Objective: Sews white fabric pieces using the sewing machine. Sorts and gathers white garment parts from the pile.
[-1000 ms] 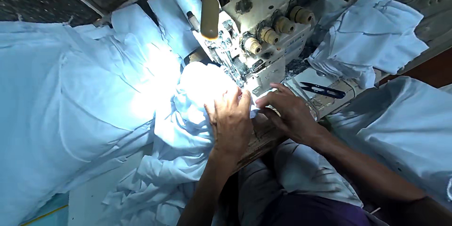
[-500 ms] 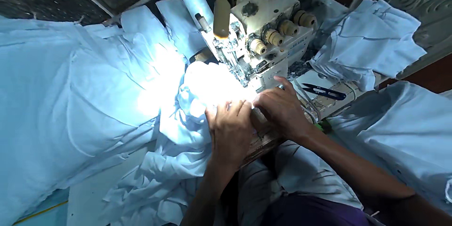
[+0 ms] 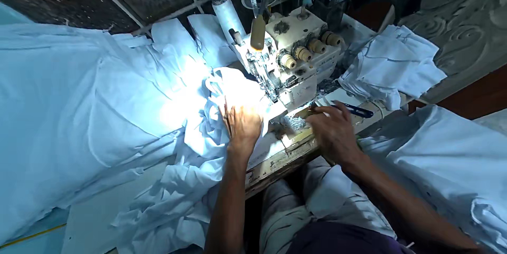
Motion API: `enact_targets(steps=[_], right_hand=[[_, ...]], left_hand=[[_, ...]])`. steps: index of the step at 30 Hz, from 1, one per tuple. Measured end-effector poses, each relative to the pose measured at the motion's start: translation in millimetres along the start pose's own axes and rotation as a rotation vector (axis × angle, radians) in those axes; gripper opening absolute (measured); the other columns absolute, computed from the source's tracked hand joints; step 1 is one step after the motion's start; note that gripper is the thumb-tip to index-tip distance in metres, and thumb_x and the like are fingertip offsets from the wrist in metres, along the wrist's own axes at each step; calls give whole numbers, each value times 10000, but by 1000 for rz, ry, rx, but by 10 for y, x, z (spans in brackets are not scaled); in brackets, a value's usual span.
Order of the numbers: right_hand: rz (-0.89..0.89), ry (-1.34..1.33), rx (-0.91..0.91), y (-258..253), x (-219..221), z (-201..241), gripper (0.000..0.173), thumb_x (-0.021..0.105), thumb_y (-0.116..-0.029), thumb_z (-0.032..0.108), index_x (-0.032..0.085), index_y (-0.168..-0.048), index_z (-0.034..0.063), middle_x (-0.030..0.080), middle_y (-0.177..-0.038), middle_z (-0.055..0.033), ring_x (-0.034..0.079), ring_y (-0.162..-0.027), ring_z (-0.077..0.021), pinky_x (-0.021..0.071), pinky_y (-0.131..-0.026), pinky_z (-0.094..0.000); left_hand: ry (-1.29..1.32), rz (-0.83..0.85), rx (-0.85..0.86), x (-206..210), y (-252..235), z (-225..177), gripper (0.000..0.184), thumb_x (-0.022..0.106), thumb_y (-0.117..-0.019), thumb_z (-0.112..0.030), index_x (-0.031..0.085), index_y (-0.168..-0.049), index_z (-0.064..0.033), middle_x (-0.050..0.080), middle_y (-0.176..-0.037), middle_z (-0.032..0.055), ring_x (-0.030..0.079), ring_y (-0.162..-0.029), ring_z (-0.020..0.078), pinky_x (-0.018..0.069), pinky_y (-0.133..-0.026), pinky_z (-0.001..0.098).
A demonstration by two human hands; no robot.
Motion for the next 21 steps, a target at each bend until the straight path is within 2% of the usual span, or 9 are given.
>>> enact_targets(steps=[1, 3, 5, 7, 10, 13, 16, 18, 21], right_hand=[[47, 35, 93, 36, -50, -158, 174, 605, -921, -42, 739, -1031, -26, 749, -1022, -191, 668, -1129, -443, 391, -1079, -675], [164, 110, 294, 95, -127, -460, 271, 598, -922, -72, 681, -1179, -91, 691, -1177, -302, 597, -1213, -536, 375, -1081, -702], [276, 182, 435, 151, -118, -650, 330, 600, -932, -80, 619, -1257, -132, 644, -1231, -353, 597, -1192, -555, 422, -1033, -685], [349, 233, 482, 183, -68, -693, 318, 568, -959, -83, 598, -1269, -145, 632, -1255, -344, 618, -1174, -525, 469, -995, -644], [348, 259, 451, 168, -45, -680, 259, 559, -957, -93, 640, -1198, -139, 665, -1143, -347, 659, -1068, -530, 515, -886, -637], [287, 258, 409, 133, -67, -767, 207, 563, -956, -63, 688, -1116, -106, 686, -1021, -331, 677, -950, -542, 531, -748, -654], [305, 143, 490, 47, -209, -654, 271, 501, -1034, 44, 677, -1211, -63, 700, -1034, -328, 686, -933, -547, 508, -784, -690], [312, 39, 516, -25, -289, -409, 322, 440, -1072, 85, 630, -1285, -63, 694, -1017, -328, 685, -924, -532, 510, -807, -672], [248, -45, 405, -185, -358, -11, 327, 532, -1056, 167, 618, -1290, -46, 677, -829, -245, 675, -735, -431, 526, -689, -596]], left_hand=[[-18, -13, -16, -9, 34, 0, 302, 531, -1036, -159, 666, -906, 77, 660, -896, 300, 638, -996, 521, 435, -939, 677], [-62, -58, -51, -38, 123, -19, 274, 548, -1011, -145, 675, -892, 67, 670, -904, 283, 646, -997, 508, 484, -830, 643], [-54, -61, -108, -102, 223, -60, 215, 578, -982, -104, 686, -895, 60, 683, -911, 256, 664, -970, 484, 517, -731, 603], [-28, -76, -130, -149, 333, -106, 159, 604, -952, -66, 689, -882, 49, 681, -906, 225, 672, -897, 455, 520, -663, 570], [-2, -99, -144, -147, 430, -158, 158, 626, -953, -74, 716, -895, 42, 706, -956, 217, 688, -878, 437, 533, -658, 550], [32, -125, -152, -120, 449, -161, 227, 630, -984, -137, 699, -850, 33, 697, -925, 210, 685, -869, 427, 533, -645, 530], [81, -181, -151, -100, 472, -143, 240, 627, -981, -138, 702, -833, 35, 705, -901, 208, 690, -852, 426, 537, -655, 525], [117, -210, -157, -95, 475, -137, 237, 616, -983, -121, 707, -829, 34, 708, -882, 206, 693, -840, 422, 538, -656, 522], [149, -232, -170, -80, 485, -139, 222, 616, -979, -108, 704, -831, 32, 708, -899, 210, 691, -852, 423, 535, -650, 522]])
Point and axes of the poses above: each hand's wrist, its own y-axis away from the middle knuckle, its own x-axis out of the palm, z = x × y, the point moved 4 cm from there along -y, towards the middle knuckle
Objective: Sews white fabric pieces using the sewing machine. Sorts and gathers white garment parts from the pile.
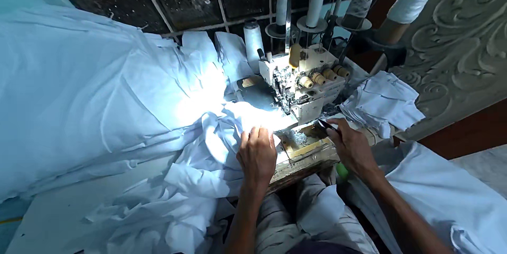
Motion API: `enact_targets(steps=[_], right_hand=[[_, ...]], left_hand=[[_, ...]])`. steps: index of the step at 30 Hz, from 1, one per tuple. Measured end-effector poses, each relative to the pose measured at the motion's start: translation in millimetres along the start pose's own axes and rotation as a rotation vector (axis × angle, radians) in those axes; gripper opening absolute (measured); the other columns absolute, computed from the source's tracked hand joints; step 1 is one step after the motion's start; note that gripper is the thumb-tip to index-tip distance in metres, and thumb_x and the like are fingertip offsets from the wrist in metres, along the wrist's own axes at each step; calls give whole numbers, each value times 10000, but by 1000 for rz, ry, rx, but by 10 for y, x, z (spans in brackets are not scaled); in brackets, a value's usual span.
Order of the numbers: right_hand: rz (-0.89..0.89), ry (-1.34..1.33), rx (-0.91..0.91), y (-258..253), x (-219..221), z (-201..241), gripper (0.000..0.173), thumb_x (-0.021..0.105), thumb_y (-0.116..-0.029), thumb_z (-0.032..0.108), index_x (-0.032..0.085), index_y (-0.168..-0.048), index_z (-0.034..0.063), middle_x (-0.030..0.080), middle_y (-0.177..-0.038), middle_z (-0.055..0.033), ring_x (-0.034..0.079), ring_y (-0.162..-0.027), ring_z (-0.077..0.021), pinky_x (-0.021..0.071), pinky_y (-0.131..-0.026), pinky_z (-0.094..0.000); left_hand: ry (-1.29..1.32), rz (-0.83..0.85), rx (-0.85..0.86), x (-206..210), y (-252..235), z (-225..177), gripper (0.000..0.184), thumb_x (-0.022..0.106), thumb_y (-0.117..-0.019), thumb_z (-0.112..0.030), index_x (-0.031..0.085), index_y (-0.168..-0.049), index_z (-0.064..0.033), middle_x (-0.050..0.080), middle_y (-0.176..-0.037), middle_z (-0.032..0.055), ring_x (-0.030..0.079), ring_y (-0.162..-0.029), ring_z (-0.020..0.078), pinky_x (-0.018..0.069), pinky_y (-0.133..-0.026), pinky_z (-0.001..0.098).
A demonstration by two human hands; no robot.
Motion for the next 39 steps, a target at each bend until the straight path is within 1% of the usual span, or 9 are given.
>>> enact_targets(steps=[3, 7, 16, 20, 25, 30, 33, 36, 39], right_hand=[[59, 11, -77, -148, -21, 378, 358, 651, -1011, 229, 594, -1269, -11, 645, -779, -166, 639, -666, -346, 519, -628, -539], [12, 147, -287, -407, 155, 689, 260, 733, -940, 175, 662, -1106, -12, 659, -930, -172, 657, -660, -323, 523, -540, -489], [-98, 260, -437, -532, 406, 826, 150, 680, -955, 135, 714, -995, -6, 648, -799, -165, 652, -614, -338, 479, -490, -480], [-124, 144, -283, -270, 219, 639, 245, 670, -977, 175, 686, -1122, -22, 691, -938, -186, 683, -709, -355, 542, -598, -551], [-237, 237, -101, -70, 149, -230, 306, 532, -1014, 55, 632, -1269, -81, 654, -1126, -336, 690, -886, -506, 550, -715, -621], [-136, 313, -32, 21, 353, -897, 342, 523, -1010, 35, 721, -1286, 78, 646, -1296, -289, 588, -1164, -571, 403, -970, -732], [-92, 207, -71, 21, 348, -824, 318, 539, -1036, 159, 723, -1271, 50, 584, -1396, -295, 527, -1273, -568, 343, -1055, -733], [-187, -29, -259, 60, 174, -336, 281, 581, -985, 117, 741, -1170, -21, 615, -1350, -285, 618, -1203, -458, 498, -1002, -576], [-185, -218, -578, 210, -91, 326, 225, 574, -989, 137, 749, -1083, 31, 668, -1256, -194, 649, -1155, -236, 536, -967, -347]], left_hand=[[18, -3, -14, 3, 7, 10, 210, 633, -974, -119, 712, -856, 36, 721, -951, 217, 695, -878, 426, 542, -663, 523], [46, 8, -42, -20, 1, 2, 182, 645, -962, -110, 715, -862, 25, 713, -932, 196, 687, -869, 404, 535, -659, 513], [106, -33, -45, 13, 28, 36, 137, 702, -922, -119, 735, -872, 4, 714, -909, 167, 688, -882, 380, 540, -655, 489], [231, -96, 25, 51, 124, 136, 64, 729, -877, -68, 725, -855, -8, 681, -850, 145, 665, -792, 340, 534, -648, 457], [582, 84, 35, -191, 476, 97, 148, 748, -839, -165, 749, -885, -24, 743, -966, 119, 678, -993, 325, 524, -861, 493], [632, 146, 74, -367, 782, 2, 135, 685, -875, -159, 689, -853, -25, 717, -834, 93, 717, -861, 229, 467, -1034, 503], [641, 164, 63, -398, 856, -47, 61, 661, -820, -47, 647, -878, -30, 657, -770, 68, 676, -789, 201, 455, -1012, 482], [659, 178, 77, -415, 894, -106, 101, 655, -809, -43, 649, -910, -53, 677, -813, 56, 684, -851, 201, 453, -1016, 486], [680, 210, 117, -416, 939, -145, 215, 715, -900, -276, 667, -943, -71, 693, -864, 54, 684, -889, 183, 422, -1055, 498]])
Point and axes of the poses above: each hand's wrist, its own y-axis away from the middle knuckle, its own x-axis out of the palm, z = x × y, the point moved 4 cm from there along -y, towards the middle knuckle
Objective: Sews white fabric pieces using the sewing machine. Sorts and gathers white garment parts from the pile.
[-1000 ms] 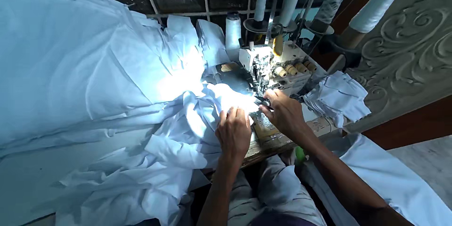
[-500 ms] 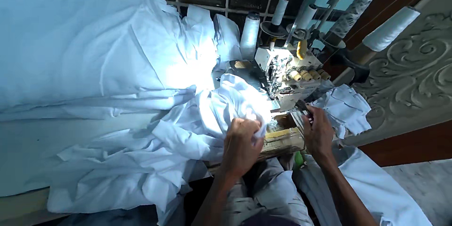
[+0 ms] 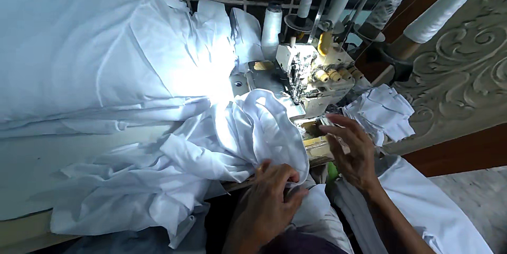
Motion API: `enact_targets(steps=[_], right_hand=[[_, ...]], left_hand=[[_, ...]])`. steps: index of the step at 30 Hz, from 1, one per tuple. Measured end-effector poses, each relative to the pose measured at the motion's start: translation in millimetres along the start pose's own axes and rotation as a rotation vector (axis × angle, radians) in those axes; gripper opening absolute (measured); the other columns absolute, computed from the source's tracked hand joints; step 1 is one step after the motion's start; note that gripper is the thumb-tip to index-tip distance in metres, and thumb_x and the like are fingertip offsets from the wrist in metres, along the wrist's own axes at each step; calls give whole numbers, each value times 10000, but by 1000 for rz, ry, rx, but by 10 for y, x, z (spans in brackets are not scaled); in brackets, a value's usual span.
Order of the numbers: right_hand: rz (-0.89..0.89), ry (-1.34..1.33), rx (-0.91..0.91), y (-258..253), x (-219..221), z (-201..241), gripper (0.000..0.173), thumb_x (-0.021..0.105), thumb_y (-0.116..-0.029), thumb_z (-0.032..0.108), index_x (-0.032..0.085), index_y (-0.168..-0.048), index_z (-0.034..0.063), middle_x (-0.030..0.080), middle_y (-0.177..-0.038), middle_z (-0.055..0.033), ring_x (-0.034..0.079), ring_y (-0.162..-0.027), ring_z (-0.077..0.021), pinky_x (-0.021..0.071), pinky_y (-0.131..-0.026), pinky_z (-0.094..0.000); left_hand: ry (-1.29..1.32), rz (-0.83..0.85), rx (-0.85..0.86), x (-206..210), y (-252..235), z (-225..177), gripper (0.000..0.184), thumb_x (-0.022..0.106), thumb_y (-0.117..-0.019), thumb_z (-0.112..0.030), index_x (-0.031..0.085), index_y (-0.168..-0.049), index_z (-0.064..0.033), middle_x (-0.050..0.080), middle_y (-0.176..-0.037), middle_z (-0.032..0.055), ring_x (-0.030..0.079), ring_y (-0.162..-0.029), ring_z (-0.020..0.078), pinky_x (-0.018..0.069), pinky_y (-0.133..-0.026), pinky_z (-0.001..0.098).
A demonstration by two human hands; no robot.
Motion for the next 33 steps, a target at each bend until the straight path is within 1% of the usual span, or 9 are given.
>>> enact_targets(steps=[2, 4, 8, 12, 15, 17, 20, 25, 33], right_hand=[[151, -67, -241, -153, 36, 380, 247, 515, -1022, 182, 742, -1061, 93, 704, -1208, -127, 630, -1200, -218, 487, -1042, -365], [370, -50, -401, -247, 198, 597, 269, 475, -1035, 199, 735, -1032, 130, 734, -1201, -79, 616, -1268, -284, 410, -1126, -498], [653, -60, -337, -320, 447, 437, 223, 510, -916, 147, 714, -871, 67, 727, -1186, -121, 524, -1360, -415, 251, -1173, -669], [574, -231, -296, -311, 357, 413, 205, 563, -910, 177, 716, -910, 42, 727, -1009, -141, 586, -1265, -410, 300, -1155, -634], [378, -255, -342, -325, 228, 518, 187, 561, -976, 146, 709, -920, 47, 705, -871, -109, 668, -1081, -308, 317, -1171, -525], [290, -250, -362, -340, 136, 578, 180, 553, -992, 121, 693, -921, 33, 666, -776, -89, 659, -889, -247, 332, -1154, -448], [289, -242, -346, -296, 105, 607, 165, 591, -988, 143, 677, -897, 36, 615, -666, -63, 606, -703, -202, 404, -1056, -353], [395, -248, -283, -119, 204, 540, 175, 708, -942, 229, 757, -951, 61, 690, -693, -44, 658, -704, -178, 468, -964, -334], [299, -59, -235, -28, 218, 575, 140, 670, -890, 142, 790, -948, 98, 700, -677, -40, 666, -653, -201, 493, -936, -377]], left_hand=[[17, 5, 31, 18, 13, -17, 348, 659, -954, -439, 674, -940, -92, 691, -874, 35, 675, -905, 137, 405, -1085, 459], [30, -16, 37, 13, 30, -52, 388, 620, -973, -465, 718, -934, -92, 732, -911, 28, 692, -964, 120, 403, -1108, 445], [61, -27, 24, -87, 102, -4, 364, 590, -1006, -416, 673, -824, -111, 669, -791, -4, 665, -836, 67, 440, -1086, 370], [171, -75, -40, -206, 143, 55, 286, 679, -957, -329, 632, -815, -86, 641, -771, -8, 638, -804, 15, 474, -1018, 254], [253, -187, -131, -241, 103, 46, 237, 743, -871, -138, 632, -1005, 23, 654, -831, 7, 611, -757, -44, 523, -716, 118], [246, -215, -160, -274, 56, 26, 354, 742, -865, -116, 609, -1138, 66, 636, -825, 4, 590, -730, -58, 504, -671, 103], [128, -247, -112, -319, 51, 41, 247, 725, -897, -187, 707, -1006, 34, 700, -831, 34, 619, -783, -36, 497, -751, 107], [-11, -286, -24, -332, 103, 65, 209, 703, -904, -249, 667, -818, -62, 653, -754, 2, 614, -830, 10, 440, -932, 172], [-118, -386, 84, -219, 67, -97, 155, 624, -925, -206, 673, -843, -84, 664, -799, 38, 632, -923, 87, 430, -988, 189]])
Point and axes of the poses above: each hand's wrist, its own y-axis away from the middle knuckle, its own x-axis out of the palm, z = x × y, the point moved 4 cm from there along -y, towards the middle knuckle
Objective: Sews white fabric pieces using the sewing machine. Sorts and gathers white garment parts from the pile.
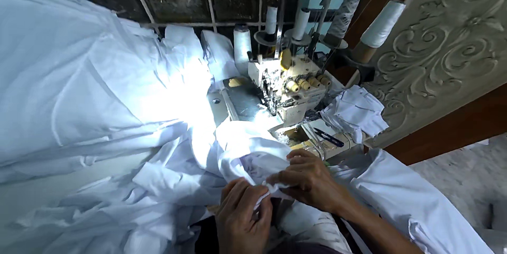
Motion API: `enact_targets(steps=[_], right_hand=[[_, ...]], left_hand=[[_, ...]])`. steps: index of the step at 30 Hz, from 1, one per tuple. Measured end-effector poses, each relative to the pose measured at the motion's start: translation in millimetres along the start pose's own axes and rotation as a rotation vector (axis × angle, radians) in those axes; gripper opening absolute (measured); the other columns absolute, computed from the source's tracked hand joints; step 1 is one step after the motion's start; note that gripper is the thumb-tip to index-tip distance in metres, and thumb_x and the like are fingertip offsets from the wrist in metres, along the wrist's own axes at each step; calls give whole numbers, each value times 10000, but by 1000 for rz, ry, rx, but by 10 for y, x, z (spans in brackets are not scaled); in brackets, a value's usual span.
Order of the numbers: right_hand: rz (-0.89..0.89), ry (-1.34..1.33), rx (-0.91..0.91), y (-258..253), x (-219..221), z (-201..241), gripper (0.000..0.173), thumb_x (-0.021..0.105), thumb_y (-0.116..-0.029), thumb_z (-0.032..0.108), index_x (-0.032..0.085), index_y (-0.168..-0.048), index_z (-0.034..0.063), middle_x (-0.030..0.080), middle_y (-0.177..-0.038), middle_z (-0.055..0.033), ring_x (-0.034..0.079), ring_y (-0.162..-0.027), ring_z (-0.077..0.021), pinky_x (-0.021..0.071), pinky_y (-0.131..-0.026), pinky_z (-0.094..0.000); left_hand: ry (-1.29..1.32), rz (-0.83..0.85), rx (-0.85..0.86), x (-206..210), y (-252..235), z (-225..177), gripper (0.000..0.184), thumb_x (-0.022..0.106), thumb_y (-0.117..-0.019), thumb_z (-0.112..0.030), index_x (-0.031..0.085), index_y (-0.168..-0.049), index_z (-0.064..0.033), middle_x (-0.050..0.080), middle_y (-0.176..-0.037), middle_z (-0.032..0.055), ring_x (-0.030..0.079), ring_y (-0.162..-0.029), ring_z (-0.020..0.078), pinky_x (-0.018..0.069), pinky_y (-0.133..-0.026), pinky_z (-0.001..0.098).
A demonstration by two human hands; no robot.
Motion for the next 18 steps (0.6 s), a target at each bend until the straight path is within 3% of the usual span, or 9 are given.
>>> enact_targets(steps=[4, 10, 14, 18], right_hand=[[-63, 29, 62, 64, 100, 13, 166, 645, -893, 135, 791, -956, 90, 710, -688, -42, 656, -622, -180, 505, -888, -385], [-395, 203, 102, 154, 92, -127, 128, 682, -849, 131, 765, -904, 51, 663, -655, -54, 595, -595, -160, 467, -952, -370], [-476, 199, 189, 246, 75, -217, 139, 661, -880, 129, 734, -877, 10, 662, -678, -76, 612, -626, -154, 472, -969, -366], [-469, 166, 283, 363, 92, -302, 118, 654, -855, 98, 702, -821, -4, 672, -705, -90, 636, -674, -166, 474, -948, -371]], left_hand=[[-10, -6, 89, 19, 51, -80, 140, 601, -958, -150, 698, -875, -94, 596, -785, 51, 604, -846, 124, 412, -1036, 260], [-91, -103, 224, 63, 131, -167, 174, 581, -984, -88, 658, -831, -63, 491, -672, 58, 515, -672, 174, 425, -939, 326], [-99, -121, 282, 143, 155, -158, 174, 555, -1006, -98, 643, -857, -75, 474, -692, 54, 486, -674, 182, 416, -928, 338], [-86, -130, 313, 275, 168, -131, 161, 558, -1012, -94, 642, -876, -83, 471, -715, 47, 489, -697, 176, 408, -955, 335]])
Point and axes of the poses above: each hand's wrist, its own y-axis away from the middle knuckle, its own x-axis out of the palm, z = x × y, the point moved 4 cm from there along -y, towards the middle knuckle
